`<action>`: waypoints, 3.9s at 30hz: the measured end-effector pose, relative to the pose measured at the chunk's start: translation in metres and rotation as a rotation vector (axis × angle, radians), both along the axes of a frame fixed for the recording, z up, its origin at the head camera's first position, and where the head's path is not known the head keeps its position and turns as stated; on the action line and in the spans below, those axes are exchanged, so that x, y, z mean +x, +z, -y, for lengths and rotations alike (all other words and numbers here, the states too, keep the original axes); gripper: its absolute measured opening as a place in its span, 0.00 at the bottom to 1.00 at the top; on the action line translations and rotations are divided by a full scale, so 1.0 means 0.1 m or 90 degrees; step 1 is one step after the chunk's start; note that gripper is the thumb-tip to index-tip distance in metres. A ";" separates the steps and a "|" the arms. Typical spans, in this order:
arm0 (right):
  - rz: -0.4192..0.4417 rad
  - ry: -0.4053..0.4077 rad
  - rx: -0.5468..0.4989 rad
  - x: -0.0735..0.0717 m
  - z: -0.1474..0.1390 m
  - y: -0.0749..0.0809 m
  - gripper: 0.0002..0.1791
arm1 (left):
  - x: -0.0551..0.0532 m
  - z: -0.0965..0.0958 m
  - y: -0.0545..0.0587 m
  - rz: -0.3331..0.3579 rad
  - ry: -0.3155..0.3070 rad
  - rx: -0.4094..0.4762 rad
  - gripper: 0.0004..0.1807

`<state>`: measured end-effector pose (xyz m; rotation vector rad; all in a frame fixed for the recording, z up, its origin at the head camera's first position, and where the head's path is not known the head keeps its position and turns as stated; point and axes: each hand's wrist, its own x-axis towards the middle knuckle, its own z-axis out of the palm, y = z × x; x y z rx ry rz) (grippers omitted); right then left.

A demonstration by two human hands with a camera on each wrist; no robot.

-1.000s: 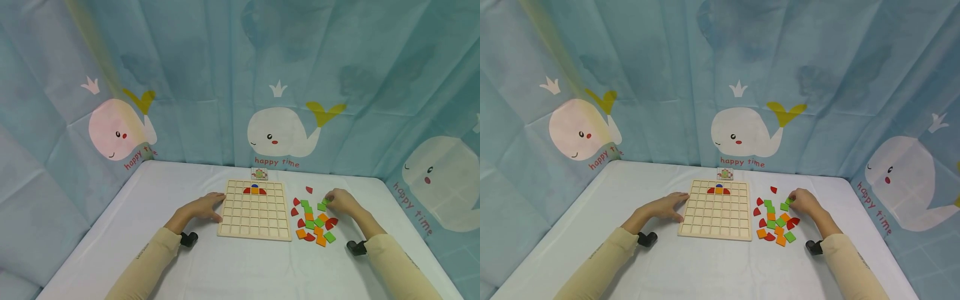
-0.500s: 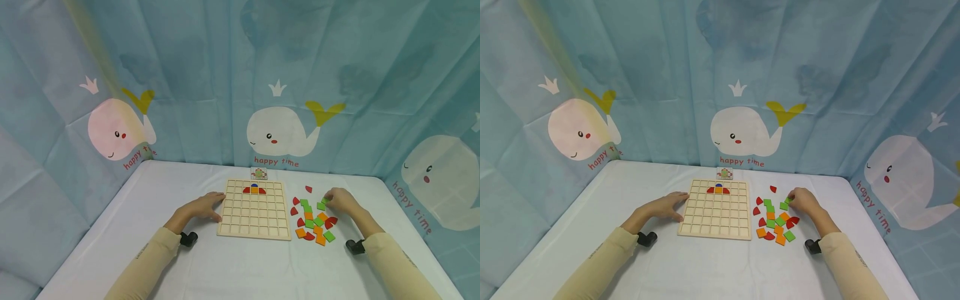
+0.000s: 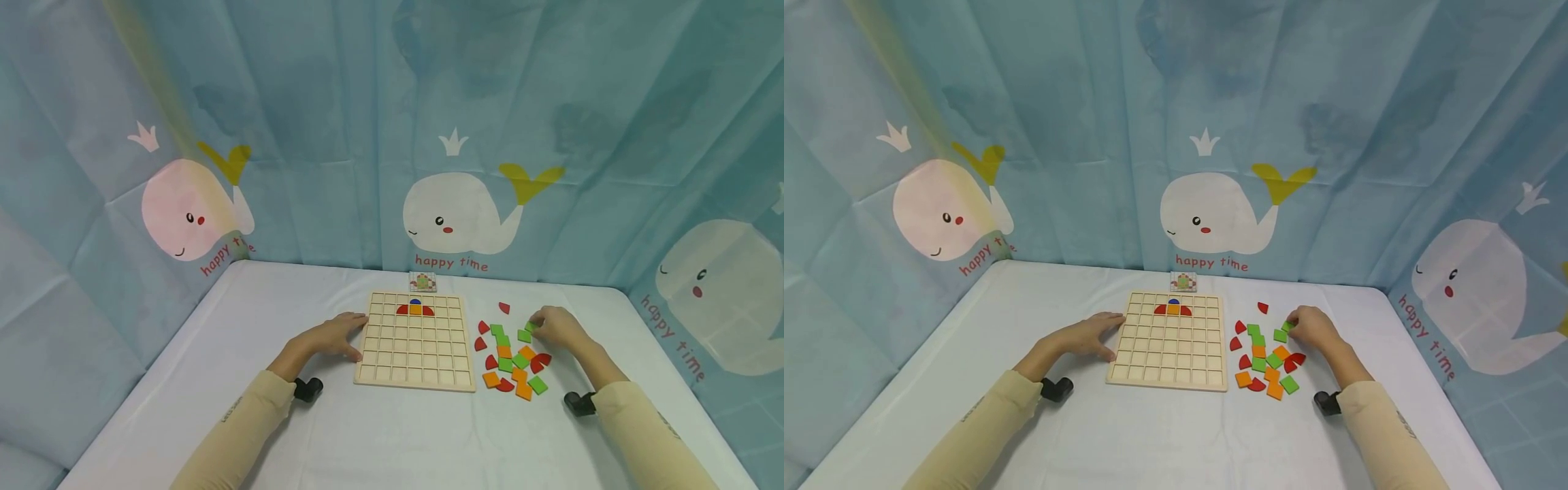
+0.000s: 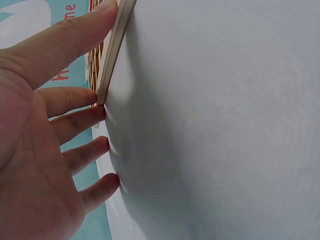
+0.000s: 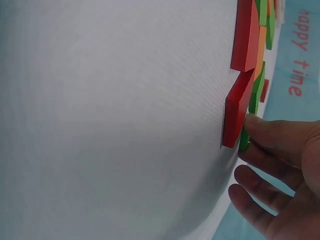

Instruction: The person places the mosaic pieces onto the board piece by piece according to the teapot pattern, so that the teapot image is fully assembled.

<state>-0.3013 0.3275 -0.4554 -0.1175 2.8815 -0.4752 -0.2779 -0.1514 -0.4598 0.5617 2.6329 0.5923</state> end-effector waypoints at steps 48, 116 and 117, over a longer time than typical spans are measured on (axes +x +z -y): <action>-0.110 0.223 -0.106 -0.24 1.40 0.11 0.14 | 0.01 -0.04 0.01 0.007 0.018 -0.006 0.49; -0.131 0.282 -0.089 -0.09 1.87 0.08 0.12 | 0.03 -0.03 0.02 0.006 0.019 -0.001 0.48; -0.130 0.277 -0.093 -0.08 1.83 0.09 0.12 | 0.03 -0.03 0.02 0.007 0.019 0.001 0.49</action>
